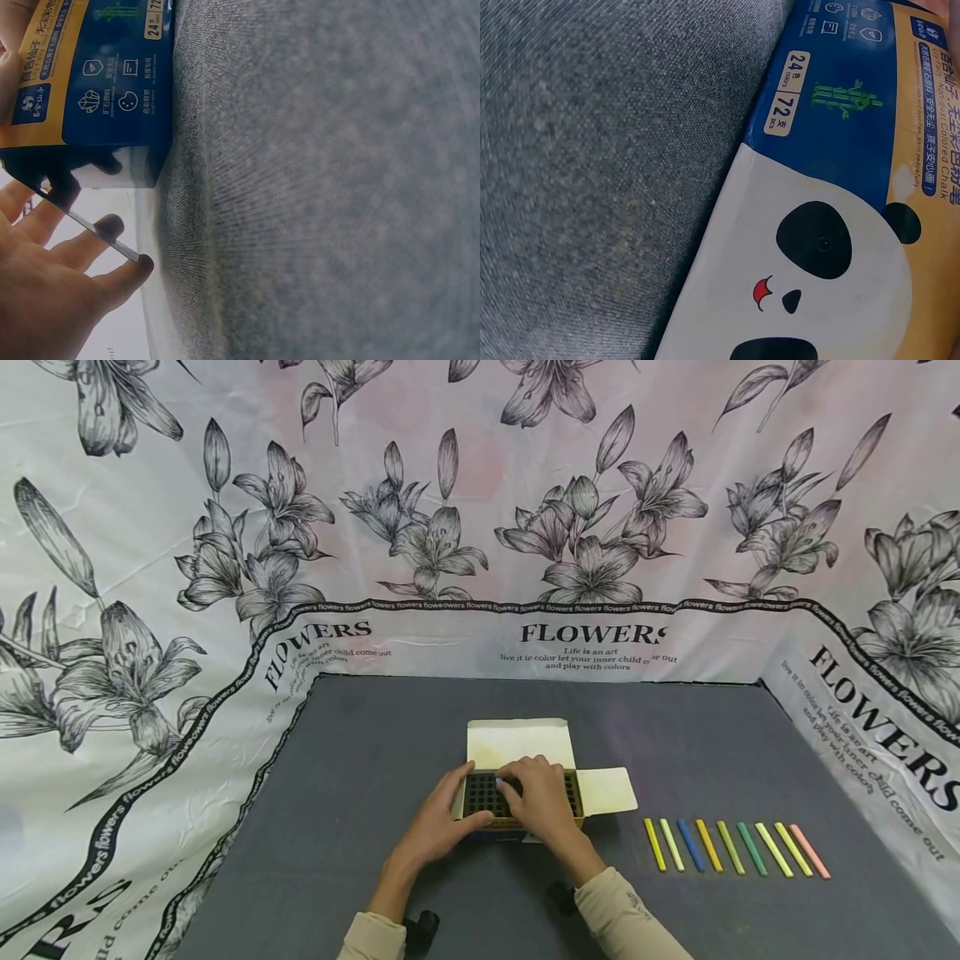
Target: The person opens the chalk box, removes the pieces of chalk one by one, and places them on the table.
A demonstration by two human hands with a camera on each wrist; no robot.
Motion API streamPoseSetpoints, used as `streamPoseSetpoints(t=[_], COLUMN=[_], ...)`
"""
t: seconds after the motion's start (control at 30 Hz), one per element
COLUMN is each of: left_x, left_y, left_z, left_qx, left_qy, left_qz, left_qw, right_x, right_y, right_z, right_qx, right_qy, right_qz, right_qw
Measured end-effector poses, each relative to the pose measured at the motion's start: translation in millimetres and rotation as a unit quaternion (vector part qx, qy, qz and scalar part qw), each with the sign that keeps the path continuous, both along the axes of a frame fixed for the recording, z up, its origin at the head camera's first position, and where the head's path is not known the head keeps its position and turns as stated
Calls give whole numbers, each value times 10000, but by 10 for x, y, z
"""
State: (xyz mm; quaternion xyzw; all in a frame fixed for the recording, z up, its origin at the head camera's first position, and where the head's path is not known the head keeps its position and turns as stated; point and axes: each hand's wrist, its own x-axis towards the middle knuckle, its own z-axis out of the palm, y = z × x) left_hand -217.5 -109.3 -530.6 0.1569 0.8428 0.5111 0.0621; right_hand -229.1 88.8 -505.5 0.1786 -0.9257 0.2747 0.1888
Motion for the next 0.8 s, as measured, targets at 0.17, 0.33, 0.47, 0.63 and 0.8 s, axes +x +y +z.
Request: streamPoseSetpoints(t=[0.17,0.33,0.47,0.63,0.8], left_x=[3,1,0,4,6], left_y=[0,6,4,0,4], left_z=[3,3,2,6,3], left_qx=[9,36,66,118,116], left_qy=[-10,24,45,34,27], left_qz=[3,21,32,23,6], left_qw=[10000,10000,10000,9999,9999], right_x=[2,11,18,14,9], right_y=[7,7,12,25,45], right_z=[-1,3,-3,-3,5], right_qx=[-238,-488,-552,-664,-956], right_qy=[11,-1,24,181,457], right_qz=[24,68,104,225,334], right_qw=[9997,9988,9984,9974,9938])
